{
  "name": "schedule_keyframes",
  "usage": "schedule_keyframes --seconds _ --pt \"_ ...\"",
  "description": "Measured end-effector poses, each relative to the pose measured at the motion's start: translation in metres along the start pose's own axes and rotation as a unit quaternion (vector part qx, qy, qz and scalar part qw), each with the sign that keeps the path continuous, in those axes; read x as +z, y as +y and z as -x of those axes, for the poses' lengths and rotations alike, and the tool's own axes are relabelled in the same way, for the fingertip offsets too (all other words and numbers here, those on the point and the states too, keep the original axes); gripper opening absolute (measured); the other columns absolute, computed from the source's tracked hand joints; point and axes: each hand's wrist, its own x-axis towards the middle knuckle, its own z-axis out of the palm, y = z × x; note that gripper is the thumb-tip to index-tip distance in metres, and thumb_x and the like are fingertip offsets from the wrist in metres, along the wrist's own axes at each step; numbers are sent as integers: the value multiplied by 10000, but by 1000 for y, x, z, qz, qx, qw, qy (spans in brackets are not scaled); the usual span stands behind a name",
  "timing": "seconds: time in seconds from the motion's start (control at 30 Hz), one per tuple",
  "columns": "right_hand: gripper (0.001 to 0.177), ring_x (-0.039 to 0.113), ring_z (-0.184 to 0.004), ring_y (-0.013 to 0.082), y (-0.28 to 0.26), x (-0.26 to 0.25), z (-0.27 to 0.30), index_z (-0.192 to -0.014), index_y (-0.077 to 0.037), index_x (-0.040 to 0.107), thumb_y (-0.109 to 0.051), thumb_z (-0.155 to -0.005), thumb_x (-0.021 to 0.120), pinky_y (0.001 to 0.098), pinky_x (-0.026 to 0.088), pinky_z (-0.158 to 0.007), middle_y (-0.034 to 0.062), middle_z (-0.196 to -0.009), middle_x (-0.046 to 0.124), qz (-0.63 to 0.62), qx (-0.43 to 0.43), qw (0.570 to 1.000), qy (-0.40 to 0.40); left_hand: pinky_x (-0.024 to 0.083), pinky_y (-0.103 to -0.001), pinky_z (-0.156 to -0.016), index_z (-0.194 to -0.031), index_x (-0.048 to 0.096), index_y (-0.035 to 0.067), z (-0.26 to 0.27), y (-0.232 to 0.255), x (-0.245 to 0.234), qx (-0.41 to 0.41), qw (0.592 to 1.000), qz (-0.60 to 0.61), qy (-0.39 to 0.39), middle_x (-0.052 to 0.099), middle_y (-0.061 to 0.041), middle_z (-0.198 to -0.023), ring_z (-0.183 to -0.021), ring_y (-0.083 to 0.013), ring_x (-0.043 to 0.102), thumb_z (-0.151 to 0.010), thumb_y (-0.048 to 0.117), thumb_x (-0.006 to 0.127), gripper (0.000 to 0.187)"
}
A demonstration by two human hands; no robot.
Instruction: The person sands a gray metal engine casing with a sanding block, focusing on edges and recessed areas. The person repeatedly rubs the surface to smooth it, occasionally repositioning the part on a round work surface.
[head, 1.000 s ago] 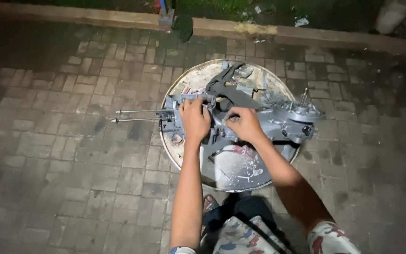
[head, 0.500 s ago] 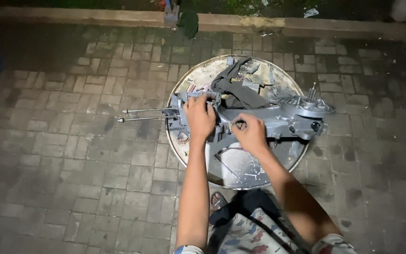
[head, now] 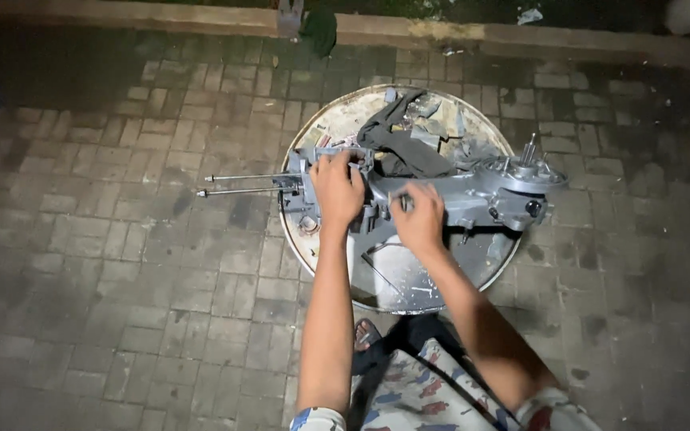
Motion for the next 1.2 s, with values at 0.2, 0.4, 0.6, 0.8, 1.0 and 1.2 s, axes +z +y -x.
schedule_keyframes --seconds 0.2,0.4,0.6,0.8,1.0,1.2 --pt "71 661 -909 321 28 13 -9 -849 -213 688 -163 -811 722 448 462 -853 19 -818 702 96 43 994 -13 331 -476 -1120 -1082 732 183 0 12 -12 6 1000 2 0 751 -12 -1024 -1090 -235 600 -891 82 612 247" --pt "97 672 -949 310 -9 -16 10 -854 -198 702 -136 -794 747 444 458 -904 20 -837 726 23 119 991 -54 326 -492 -1130 -1148 730 51 3 4 -5 -11 1000 8 11 743 -98 -1089 -1111 -277 605 -889 73 659 270" --pt "117 648 -899 351 18 2 10 -867 -202 691 -180 -775 759 472 477 -859 57 -817 666 98 102 989 43 322 -503 -1127 -1110 727 79 1 10 -9 12 1000 16 14 734 -89 -1038 -1092 -284 597 -883 48 631 248" --pt "153 638 -886 317 13 -9 14 -859 -191 659 -143 -763 769 454 450 -829 45 -814 630 128 49 987 85 319 -505 -1126 -1102 717 83 2 11 -14 21 1000 6 7 734 -95 -1031 -1089 -291 597 -890 50 616 237" --pt "146 656 -836 291 5 25 16 -816 -254 670 -152 -750 751 435 443 -827 -15 -733 642 76 55 993 73 316 -481 -1131 -1094 725 164 4 7 -13 14 1000 4 0 737 -26 -1019 -1074 -253 588 -872 53 618 270" --pt "133 651 -869 289 56 -17 14 -846 -219 649 -124 -787 719 427 429 -864 -2 -747 635 135 89 980 115 306 -499 -1130 -1113 720 126 5 7 -10 15 1000 3 -1 736 -56 -1041 -1070 -272 581 -882 46 630 261"
